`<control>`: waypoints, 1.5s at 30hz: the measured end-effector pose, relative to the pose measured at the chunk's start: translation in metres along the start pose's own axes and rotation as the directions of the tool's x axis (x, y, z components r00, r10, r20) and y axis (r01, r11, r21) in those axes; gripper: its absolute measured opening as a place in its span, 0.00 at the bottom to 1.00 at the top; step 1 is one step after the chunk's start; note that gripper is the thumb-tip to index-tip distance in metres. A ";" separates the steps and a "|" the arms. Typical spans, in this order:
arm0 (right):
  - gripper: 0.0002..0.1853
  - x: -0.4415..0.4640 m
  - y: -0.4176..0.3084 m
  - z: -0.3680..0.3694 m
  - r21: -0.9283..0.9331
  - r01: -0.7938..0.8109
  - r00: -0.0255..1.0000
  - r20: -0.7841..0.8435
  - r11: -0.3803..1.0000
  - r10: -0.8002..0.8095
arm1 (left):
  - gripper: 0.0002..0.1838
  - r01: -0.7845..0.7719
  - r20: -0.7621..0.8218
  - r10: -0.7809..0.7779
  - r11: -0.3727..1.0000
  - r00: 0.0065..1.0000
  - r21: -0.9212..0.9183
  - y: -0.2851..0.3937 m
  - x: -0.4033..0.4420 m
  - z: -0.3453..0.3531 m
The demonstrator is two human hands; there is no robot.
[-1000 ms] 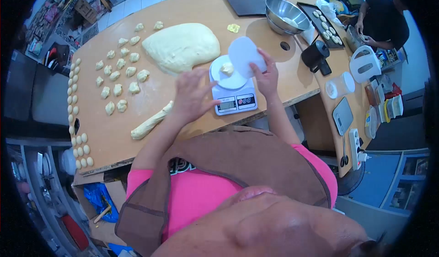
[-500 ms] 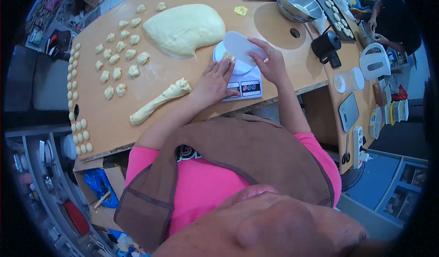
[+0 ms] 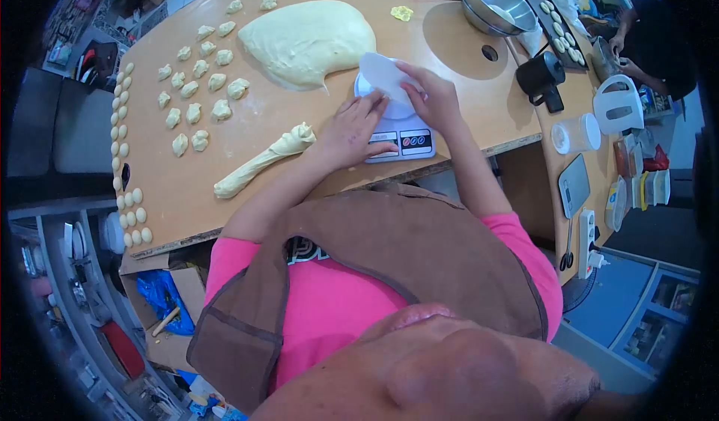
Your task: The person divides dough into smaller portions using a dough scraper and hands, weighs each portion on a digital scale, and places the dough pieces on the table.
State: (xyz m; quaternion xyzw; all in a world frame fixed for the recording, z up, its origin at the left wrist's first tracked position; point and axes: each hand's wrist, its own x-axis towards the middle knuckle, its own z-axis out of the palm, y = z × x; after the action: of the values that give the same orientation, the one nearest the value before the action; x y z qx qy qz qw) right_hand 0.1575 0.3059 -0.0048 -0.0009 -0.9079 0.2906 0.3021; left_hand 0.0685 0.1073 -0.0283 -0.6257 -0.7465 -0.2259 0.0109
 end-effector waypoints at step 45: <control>0.22 0.017 -0.045 0.003 -0.167 -0.120 0.993 -0.030 0.979 0.117 | 0.05 0.191 -0.387 -0.150 0.979 0.910 0.071 -0.033 0.040 0.009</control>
State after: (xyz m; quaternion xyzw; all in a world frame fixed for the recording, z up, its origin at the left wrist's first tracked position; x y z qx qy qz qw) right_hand 0.1498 0.2701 0.0265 -0.0833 -0.9245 0.2304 0.2920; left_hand 0.0313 0.1436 -0.0352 -0.5011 -0.7931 -0.3023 0.1689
